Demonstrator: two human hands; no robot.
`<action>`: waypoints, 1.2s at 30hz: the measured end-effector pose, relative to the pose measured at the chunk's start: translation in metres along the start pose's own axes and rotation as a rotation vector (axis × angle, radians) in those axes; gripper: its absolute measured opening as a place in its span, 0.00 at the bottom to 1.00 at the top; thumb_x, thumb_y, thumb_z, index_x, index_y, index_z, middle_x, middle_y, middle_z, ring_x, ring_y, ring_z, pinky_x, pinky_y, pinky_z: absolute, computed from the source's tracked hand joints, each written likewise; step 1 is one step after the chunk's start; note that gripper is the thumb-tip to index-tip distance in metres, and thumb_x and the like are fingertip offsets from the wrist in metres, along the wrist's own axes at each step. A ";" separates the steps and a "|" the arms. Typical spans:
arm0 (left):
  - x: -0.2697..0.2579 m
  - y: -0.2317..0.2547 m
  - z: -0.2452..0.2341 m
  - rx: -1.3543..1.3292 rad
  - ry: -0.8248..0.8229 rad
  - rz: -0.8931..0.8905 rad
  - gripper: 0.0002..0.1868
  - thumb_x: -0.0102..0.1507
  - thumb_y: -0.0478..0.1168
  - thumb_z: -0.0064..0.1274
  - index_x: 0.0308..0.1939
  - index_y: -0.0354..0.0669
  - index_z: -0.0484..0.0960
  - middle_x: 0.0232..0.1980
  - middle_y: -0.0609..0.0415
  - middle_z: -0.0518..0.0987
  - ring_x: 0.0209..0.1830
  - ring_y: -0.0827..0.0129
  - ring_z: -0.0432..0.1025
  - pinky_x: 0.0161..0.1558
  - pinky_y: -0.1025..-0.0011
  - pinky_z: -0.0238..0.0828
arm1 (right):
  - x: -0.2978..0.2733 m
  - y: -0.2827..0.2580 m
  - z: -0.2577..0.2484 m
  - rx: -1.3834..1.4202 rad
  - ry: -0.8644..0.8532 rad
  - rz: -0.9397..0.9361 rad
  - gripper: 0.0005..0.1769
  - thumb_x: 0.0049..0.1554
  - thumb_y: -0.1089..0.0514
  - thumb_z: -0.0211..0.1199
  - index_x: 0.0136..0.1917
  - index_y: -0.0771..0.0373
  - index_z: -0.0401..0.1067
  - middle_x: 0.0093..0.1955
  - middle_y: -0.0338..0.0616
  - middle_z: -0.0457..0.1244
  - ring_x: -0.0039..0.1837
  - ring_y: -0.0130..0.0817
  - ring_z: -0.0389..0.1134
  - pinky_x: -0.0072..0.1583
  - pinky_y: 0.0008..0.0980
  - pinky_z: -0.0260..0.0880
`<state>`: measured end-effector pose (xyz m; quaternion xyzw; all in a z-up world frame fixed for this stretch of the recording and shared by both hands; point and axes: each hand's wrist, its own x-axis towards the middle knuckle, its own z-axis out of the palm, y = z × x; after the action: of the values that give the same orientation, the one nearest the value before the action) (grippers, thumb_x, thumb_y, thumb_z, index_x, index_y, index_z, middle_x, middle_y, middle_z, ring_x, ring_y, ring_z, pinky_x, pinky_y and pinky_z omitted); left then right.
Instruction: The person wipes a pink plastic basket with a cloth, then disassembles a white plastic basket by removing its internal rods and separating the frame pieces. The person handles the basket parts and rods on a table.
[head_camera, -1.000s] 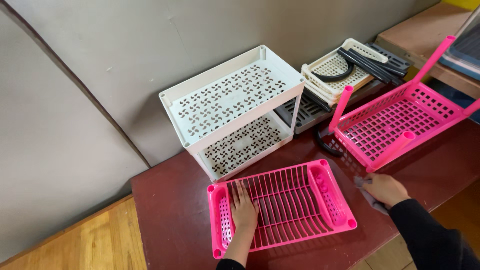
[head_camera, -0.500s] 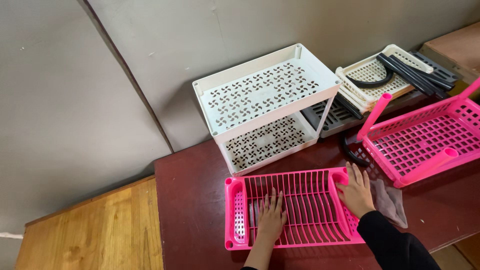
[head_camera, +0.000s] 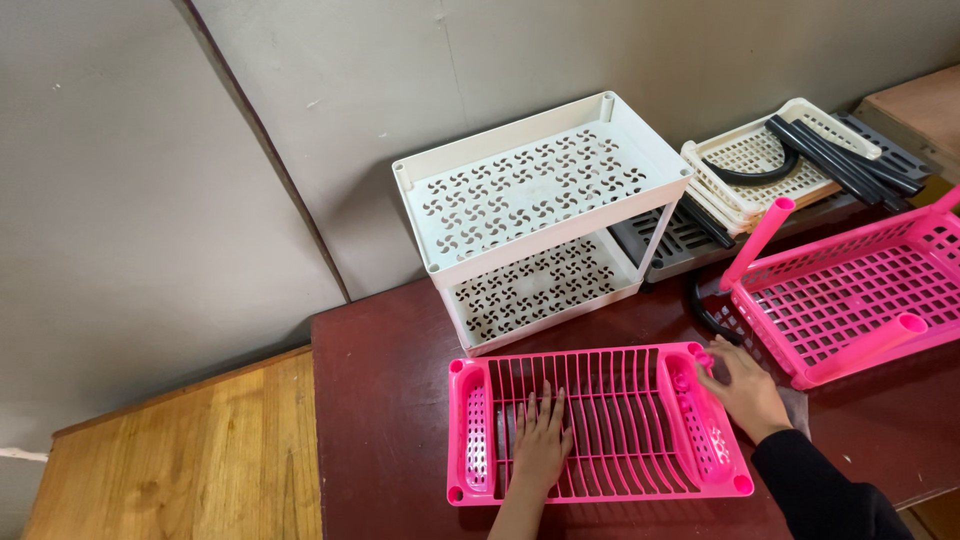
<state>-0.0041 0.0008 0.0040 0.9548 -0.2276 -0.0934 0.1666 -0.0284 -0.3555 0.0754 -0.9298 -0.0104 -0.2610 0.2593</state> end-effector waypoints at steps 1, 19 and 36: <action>0.000 0.000 -0.002 0.021 0.008 0.005 0.37 0.73 0.54 0.35 0.83 0.52 0.43 0.85 0.49 0.38 0.84 0.50 0.37 0.78 0.50 0.32 | 0.004 0.000 -0.003 0.007 -0.005 0.055 0.24 0.53 0.52 0.67 0.60 0.64 0.71 0.64 0.53 0.66 0.68 0.49 0.67 0.65 0.40 0.69; -0.001 0.003 -0.012 -0.021 -0.079 -0.025 0.40 0.71 0.54 0.39 0.83 0.55 0.40 0.86 0.50 0.33 0.85 0.50 0.34 0.79 0.51 0.31 | 0.040 0.049 0.025 -0.148 -0.391 0.187 0.21 0.56 0.49 0.64 0.62 0.50 0.77 0.55 0.46 0.66 0.53 0.47 0.71 0.56 0.43 0.72; 0.002 -0.005 0.008 0.139 0.120 0.082 0.47 0.67 0.56 0.49 0.82 0.45 0.43 0.85 0.45 0.37 0.84 0.48 0.38 0.78 0.46 0.29 | 0.051 0.069 0.033 -0.108 -0.463 0.079 0.22 0.52 0.53 0.68 0.60 0.55 0.79 0.49 0.44 0.66 0.51 0.44 0.70 0.54 0.40 0.71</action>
<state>-0.0024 0.0021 -0.0051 0.9578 -0.2622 -0.0132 0.1167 0.0426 -0.4051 0.0430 -0.9771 -0.0192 -0.0307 0.2097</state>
